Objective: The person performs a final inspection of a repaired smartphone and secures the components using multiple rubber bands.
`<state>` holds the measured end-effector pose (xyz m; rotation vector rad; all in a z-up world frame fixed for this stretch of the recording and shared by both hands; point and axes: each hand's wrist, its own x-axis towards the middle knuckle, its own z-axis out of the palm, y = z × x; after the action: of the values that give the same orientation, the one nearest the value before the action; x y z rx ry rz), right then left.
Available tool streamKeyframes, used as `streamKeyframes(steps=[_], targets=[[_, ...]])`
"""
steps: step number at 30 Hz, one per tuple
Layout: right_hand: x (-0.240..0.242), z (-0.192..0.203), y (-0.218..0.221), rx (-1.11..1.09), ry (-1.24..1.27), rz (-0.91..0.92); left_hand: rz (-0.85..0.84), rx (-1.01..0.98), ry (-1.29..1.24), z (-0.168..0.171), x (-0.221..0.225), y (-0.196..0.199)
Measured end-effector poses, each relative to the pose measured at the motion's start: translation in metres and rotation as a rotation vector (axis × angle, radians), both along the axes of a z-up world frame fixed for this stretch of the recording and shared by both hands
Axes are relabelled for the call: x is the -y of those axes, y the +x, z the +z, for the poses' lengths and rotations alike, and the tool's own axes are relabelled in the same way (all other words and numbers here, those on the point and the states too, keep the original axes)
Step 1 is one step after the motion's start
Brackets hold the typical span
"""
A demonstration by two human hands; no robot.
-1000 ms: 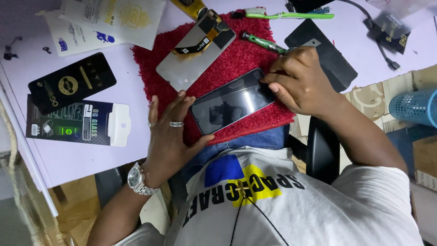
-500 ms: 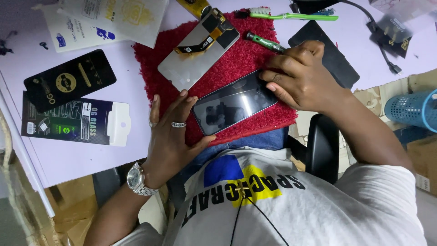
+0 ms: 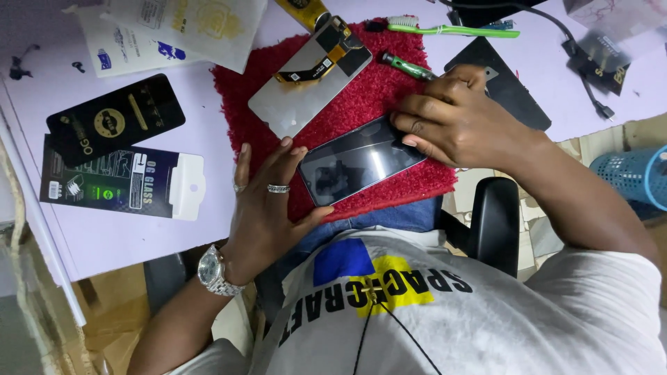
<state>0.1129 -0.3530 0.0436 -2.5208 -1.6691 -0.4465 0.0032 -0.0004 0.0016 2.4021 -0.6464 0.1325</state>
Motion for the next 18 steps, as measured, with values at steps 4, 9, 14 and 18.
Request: streamKeyframes(steps=[4, 9, 14, 18], targets=[[-0.002, -0.001, 0.001, 0.001, -0.015, 0.015, 0.008, 0.021, 0.007, 0.000, 0.000, 0.000], [-0.008, -0.001, 0.000, 0.067, -0.058, 0.056, 0.005, -0.019, 0.022, -0.001, 0.000, 0.000], [-0.017, 0.002, -0.002, 0.073, -0.078, 0.078, 0.010, -0.030, 0.011, 0.000, 0.001, -0.001], [-0.024, 0.003, -0.003, 0.070, -0.062, 0.098, 0.008, -0.023, 0.025, 0.001, 0.001, 0.000]])
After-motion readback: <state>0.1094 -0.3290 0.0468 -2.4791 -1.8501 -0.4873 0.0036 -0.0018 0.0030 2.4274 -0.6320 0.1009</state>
